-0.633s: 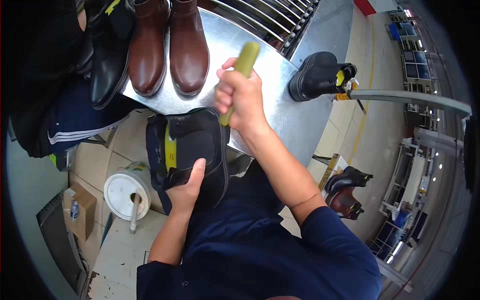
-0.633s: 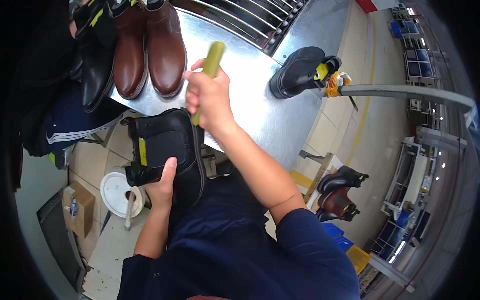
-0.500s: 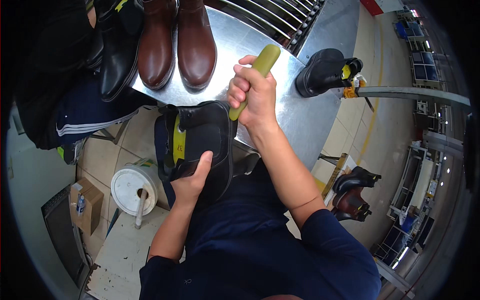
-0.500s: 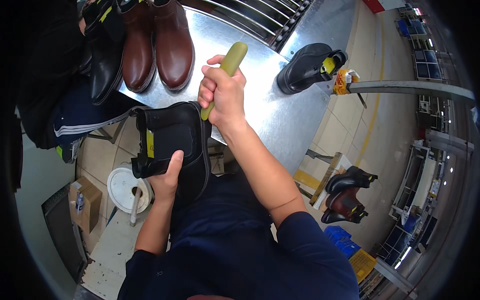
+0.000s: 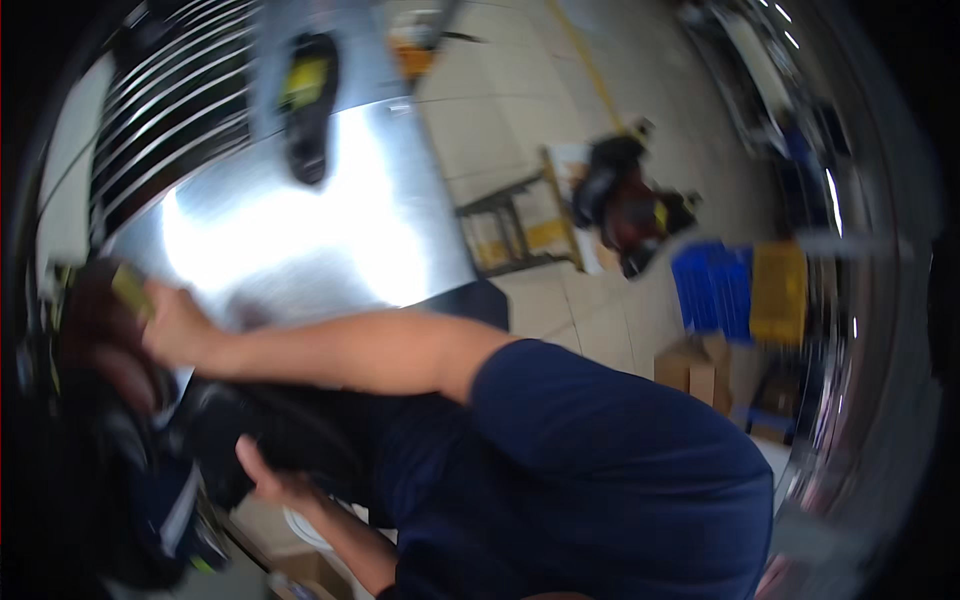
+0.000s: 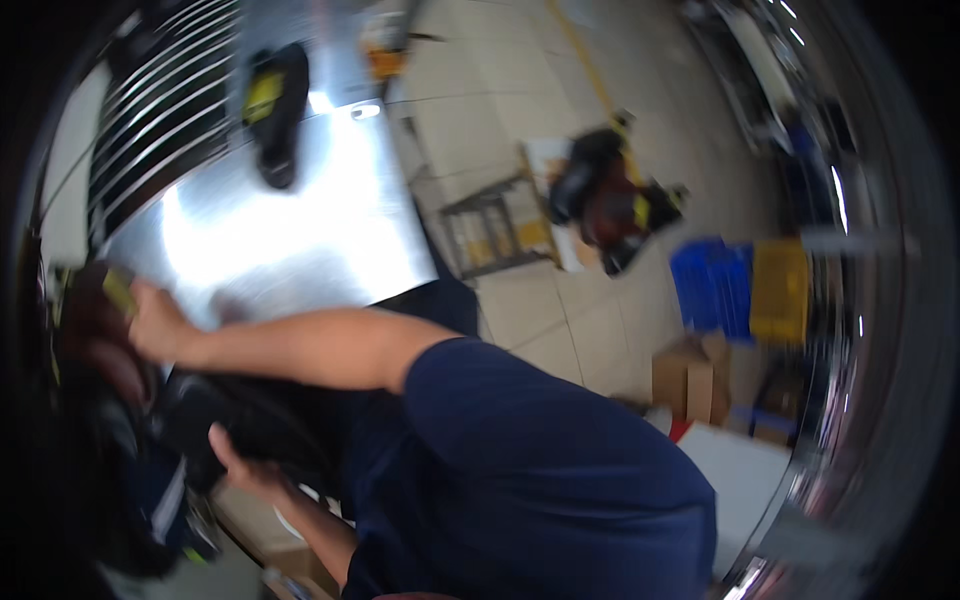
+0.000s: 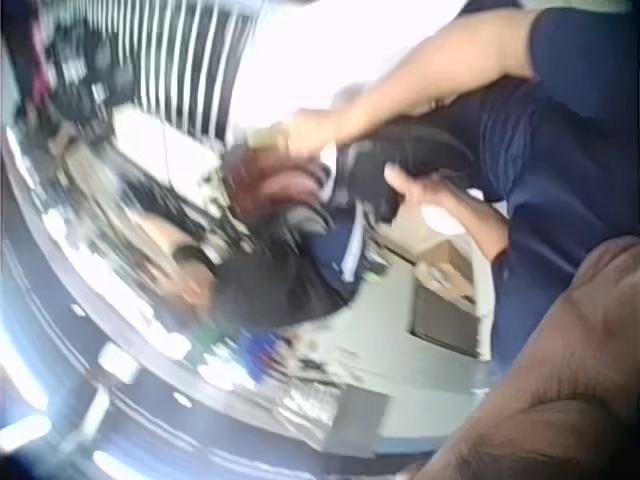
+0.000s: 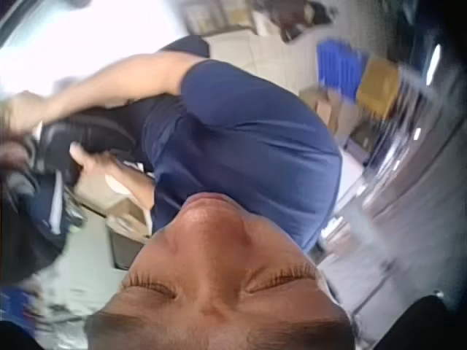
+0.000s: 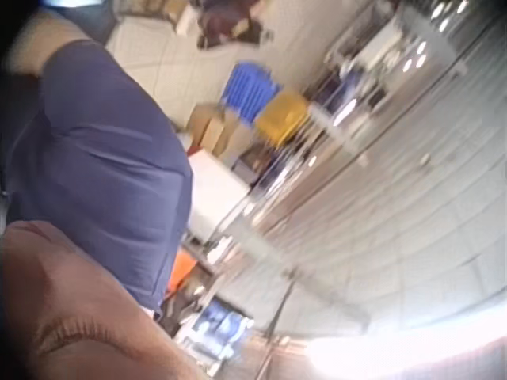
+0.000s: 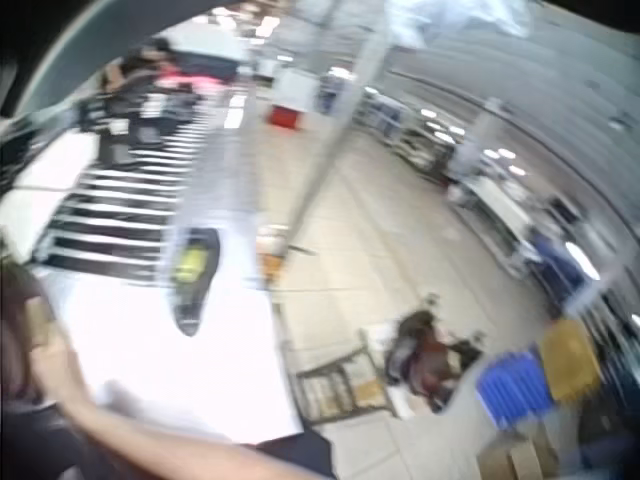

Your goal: The recorder uses a brush to clean and finish shoes on a manufacturing assembly line.

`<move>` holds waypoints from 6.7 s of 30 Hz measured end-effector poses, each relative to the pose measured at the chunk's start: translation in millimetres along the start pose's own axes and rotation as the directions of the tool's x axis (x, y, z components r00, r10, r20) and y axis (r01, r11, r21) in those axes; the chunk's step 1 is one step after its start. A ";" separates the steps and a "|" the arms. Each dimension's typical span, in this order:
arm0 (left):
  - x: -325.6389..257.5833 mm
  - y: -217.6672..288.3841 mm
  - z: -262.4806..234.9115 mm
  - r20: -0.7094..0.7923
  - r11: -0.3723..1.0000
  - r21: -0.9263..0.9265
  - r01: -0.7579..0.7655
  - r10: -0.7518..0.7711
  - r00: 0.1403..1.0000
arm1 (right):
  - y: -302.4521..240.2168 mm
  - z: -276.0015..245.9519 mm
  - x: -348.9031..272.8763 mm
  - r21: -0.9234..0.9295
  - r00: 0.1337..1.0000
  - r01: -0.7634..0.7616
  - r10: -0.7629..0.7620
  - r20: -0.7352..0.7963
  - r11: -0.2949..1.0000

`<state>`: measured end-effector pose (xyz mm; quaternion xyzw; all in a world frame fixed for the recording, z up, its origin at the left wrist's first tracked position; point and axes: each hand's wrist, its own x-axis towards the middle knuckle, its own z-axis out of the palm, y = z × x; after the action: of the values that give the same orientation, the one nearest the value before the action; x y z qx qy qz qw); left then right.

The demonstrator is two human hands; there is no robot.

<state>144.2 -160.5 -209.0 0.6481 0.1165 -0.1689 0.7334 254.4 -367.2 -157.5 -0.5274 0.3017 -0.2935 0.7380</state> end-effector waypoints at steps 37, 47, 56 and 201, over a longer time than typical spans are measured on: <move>16.4 18.0 -0.9 0.484 0.554 0.666 -0.499 0.187 0.855 | -41.3 -178.4 -35.5 0.215 0.993 -0.117 0.112 0.033 0.970; 26.1 12.5 -14.4 0.463 -0.126 0.886 -0.446 0.185 0.867 | -32.0 -130.2 -16.1 0.348 0.983 -0.077 0.012 0.185 0.934; 41.1 -5.3 -22.5 0.529 0.470 0.634 -0.614 0.316 0.788 | -57.7 -131.1 -21.1 0.221 0.990 -0.085 0.056 0.131 0.971; -80.8 92.4 160.2 0.936 0.095 0.334 -0.938 0.080 0.342 | -114.3 -297.8 -100.9 0.344 0.991 -0.125 0.136 -0.009 0.931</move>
<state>99.4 -301.7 -72.0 0.7739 -0.5778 -0.1272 0.2256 -48.7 -501.5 -112.4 -0.3650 0.2924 -0.3003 0.8313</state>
